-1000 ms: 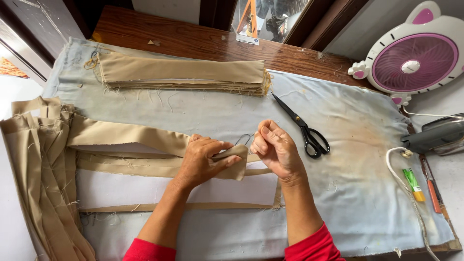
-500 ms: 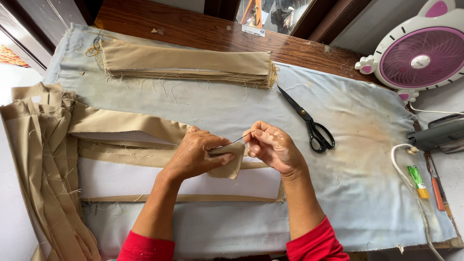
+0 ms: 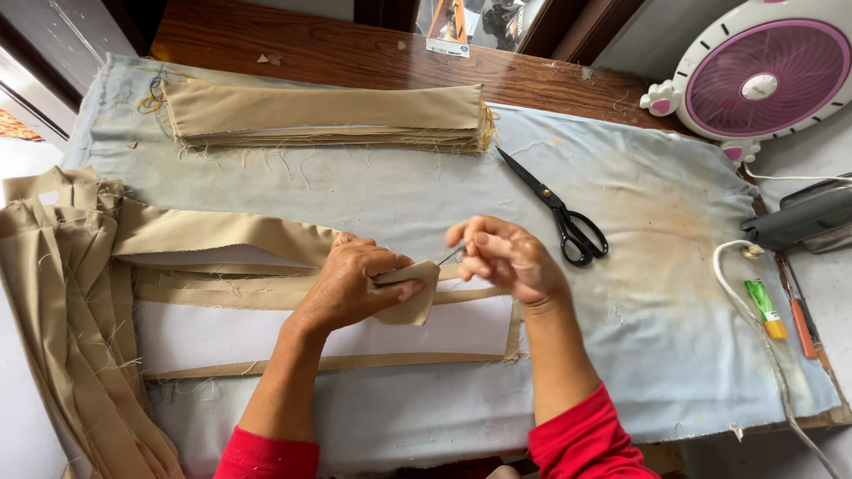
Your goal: The person folds a piece of beige fabric, then uses scissors to cut along a white paper pattern placed on the fabric. The person repeats this process with additional fabric pieces, cutting them to match the pattern shape.
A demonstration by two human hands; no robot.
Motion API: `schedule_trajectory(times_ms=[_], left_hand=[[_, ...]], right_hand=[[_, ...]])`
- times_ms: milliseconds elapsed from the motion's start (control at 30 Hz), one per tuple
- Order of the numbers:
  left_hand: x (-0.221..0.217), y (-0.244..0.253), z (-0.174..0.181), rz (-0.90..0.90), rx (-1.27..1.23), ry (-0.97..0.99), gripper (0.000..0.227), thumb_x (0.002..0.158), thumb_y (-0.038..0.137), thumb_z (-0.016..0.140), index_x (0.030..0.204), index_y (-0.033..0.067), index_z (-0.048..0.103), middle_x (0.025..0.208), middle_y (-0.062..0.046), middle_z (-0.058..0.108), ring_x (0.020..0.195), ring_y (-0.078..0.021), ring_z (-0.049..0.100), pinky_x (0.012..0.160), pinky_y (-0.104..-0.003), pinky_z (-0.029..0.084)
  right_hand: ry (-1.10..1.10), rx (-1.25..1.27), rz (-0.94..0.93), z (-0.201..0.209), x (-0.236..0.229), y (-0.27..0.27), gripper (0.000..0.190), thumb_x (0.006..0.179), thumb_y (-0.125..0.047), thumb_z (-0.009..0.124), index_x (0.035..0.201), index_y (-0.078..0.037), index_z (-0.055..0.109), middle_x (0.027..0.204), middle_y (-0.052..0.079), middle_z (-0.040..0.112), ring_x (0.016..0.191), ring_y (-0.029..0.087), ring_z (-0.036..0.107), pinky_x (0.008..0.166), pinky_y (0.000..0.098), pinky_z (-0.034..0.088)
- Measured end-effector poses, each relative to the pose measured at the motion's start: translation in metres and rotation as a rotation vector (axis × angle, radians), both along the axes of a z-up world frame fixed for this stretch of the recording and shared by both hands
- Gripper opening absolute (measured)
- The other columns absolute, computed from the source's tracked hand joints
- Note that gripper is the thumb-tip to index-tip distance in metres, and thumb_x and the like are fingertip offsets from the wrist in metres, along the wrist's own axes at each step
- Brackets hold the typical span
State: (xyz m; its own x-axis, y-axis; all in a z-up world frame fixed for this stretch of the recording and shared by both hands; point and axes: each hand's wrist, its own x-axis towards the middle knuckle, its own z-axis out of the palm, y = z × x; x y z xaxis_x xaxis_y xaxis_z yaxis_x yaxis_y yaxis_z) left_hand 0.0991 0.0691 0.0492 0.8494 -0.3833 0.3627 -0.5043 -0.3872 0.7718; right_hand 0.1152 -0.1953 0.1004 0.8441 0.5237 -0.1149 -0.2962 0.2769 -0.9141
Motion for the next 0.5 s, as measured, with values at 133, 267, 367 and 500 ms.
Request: schedule_trajectory(times_ms=[133, 267, 367, 500], left_hand=[[-0.001, -0.003, 0.001, -0.017, 0.075, -0.035, 0.025, 0.074, 0.039, 0.088, 0.09, 0.0217, 0.078, 0.068, -0.002, 0.069, 0.071, -0.0221, 0.065, 0.083, -0.035, 0.041], [0.0, -0.006, -0.012, 0.002, 0.169, -0.096, 0.025, 0.075, 0.036, 0.086, 0.076, 0.017, 0.071, 0.065, -0.002, 0.066, 0.07, -0.0222, 0.063, 0.08, -0.035, 0.04], [-0.001, -0.008, -0.014, 0.002, 0.227, -0.107, 0.027, 0.076, 0.039, 0.085, 0.07, 0.0191, 0.067, 0.063, -0.001, 0.064, 0.07, -0.0207, 0.062, 0.079, -0.035, 0.04], [-0.001, -0.012, -0.015, -0.003, 0.243, -0.087, 0.031, 0.075, 0.039, 0.083, 0.065, 0.0186, 0.061, 0.062, -0.001, 0.063, 0.07, -0.0221, 0.062, 0.078, -0.037, 0.038]], right_hand=[[0.164, 0.222, 0.026, -0.024, 0.006, 0.019, 0.021, 0.105, -0.017, 0.049, 0.093, -0.002, 0.055, 0.067, 0.008, 0.047, 0.049, 0.015, 0.048, 0.065, 0.0408, 0.055], [0.189, 0.281, -0.094, -0.033, 0.014, 0.019, 0.02, 0.108, -0.019, 0.05, 0.094, -0.004, 0.054, 0.062, -0.005, 0.028, 0.045, 0.008, 0.035, 0.057, 0.0308, 0.044], [0.198, 0.305, -0.172, -0.032, 0.017, 0.014, 0.019, 0.108, -0.017, 0.051, 0.094, -0.005, 0.055, 0.061, -0.005, 0.028, 0.046, 0.008, 0.034, 0.058, 0.0294, 0.043], [0.237, 0.344, -0.233, -0.034, 0.022, 0.009, 0.02, 0.109, -0.018, 0.05, 0.093, -0.007, 0.054, 0.063, -0.006, 0.027, 0.048, 0.008, 0.035, 0.062, 0.0298, 0.044]])
